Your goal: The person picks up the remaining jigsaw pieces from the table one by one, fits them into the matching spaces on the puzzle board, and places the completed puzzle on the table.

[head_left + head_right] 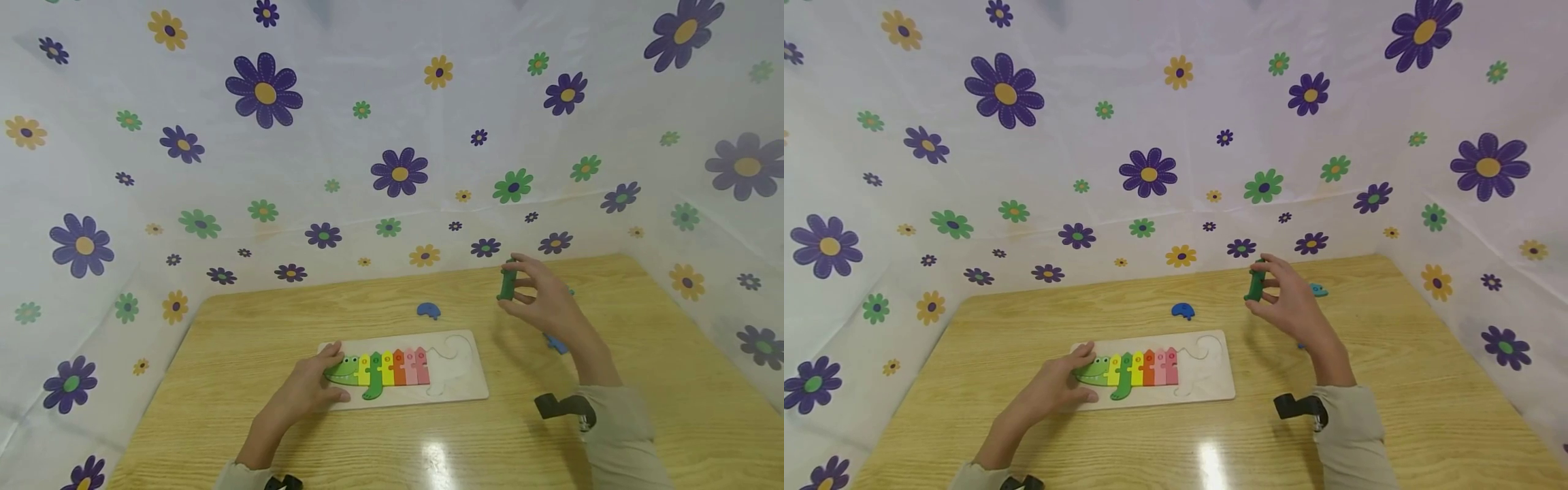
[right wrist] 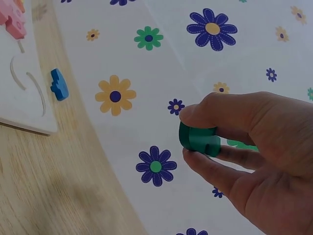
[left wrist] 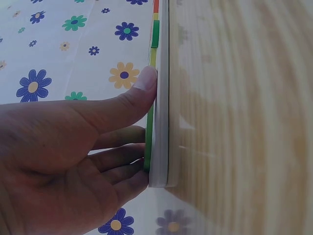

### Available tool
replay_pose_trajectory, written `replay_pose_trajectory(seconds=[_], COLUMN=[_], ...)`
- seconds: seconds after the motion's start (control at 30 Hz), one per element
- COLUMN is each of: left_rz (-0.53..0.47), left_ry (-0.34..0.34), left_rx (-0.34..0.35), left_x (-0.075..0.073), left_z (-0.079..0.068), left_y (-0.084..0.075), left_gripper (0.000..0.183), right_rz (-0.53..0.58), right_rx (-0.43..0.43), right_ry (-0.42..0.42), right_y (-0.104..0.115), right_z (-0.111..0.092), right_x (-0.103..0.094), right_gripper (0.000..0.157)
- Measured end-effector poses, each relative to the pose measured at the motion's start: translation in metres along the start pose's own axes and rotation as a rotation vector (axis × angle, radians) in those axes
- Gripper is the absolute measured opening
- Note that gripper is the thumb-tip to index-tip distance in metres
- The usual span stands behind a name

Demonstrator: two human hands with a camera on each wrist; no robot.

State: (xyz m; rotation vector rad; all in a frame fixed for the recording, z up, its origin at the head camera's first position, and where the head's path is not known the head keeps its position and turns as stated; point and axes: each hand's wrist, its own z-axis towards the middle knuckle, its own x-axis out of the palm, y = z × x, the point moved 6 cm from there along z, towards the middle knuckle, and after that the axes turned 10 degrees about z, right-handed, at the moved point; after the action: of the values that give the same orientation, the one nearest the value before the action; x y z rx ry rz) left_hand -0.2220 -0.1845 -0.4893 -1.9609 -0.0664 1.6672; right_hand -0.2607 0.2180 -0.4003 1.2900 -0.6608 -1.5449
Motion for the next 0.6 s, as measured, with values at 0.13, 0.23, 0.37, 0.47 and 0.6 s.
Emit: replay_pose_trajectory(seconds=[0.13, 0.23, 0.37, 0.47, 0.6], left_rz=[-0.004, -0.007, -0.002, -0.004, -0.012], left_ry=[-0.001, 0.004, 0.010, 0.010, 0.009], left_rx=[0.000, -0.004, -0.007, -0.006, -0.002], left_x=[0.000, 0.000, -0.001, -0.001, -0.001], left_z=[-0.001, -0.001, -0.001, -0.001, -0.001], left_y=[-0.001, -0.001, -0.001, -0.001, -0.001], left_gripper=[0.077, 0.077, 0.077, 0.078, 0.077], right_rz=[0.000, -0.011, -0.014, -0.016, -0.025], right_rx=[-0.009, -0.016, -0.024, -0.025, -0.021], right_ry=[0.018, 0.028, 0.035, 0.042, 0.054], right_y=[0.004, 0.006, 0.009, 0.011, 0.013], right_z=[-0.001, -0.002, -0.002, -0.003, -0.004], right_x=[-0.001, -0.001, 0.000, 0.000, 0.001], right_gripper=[0.059, 0.059, 0.059, 0.059, 0.059])
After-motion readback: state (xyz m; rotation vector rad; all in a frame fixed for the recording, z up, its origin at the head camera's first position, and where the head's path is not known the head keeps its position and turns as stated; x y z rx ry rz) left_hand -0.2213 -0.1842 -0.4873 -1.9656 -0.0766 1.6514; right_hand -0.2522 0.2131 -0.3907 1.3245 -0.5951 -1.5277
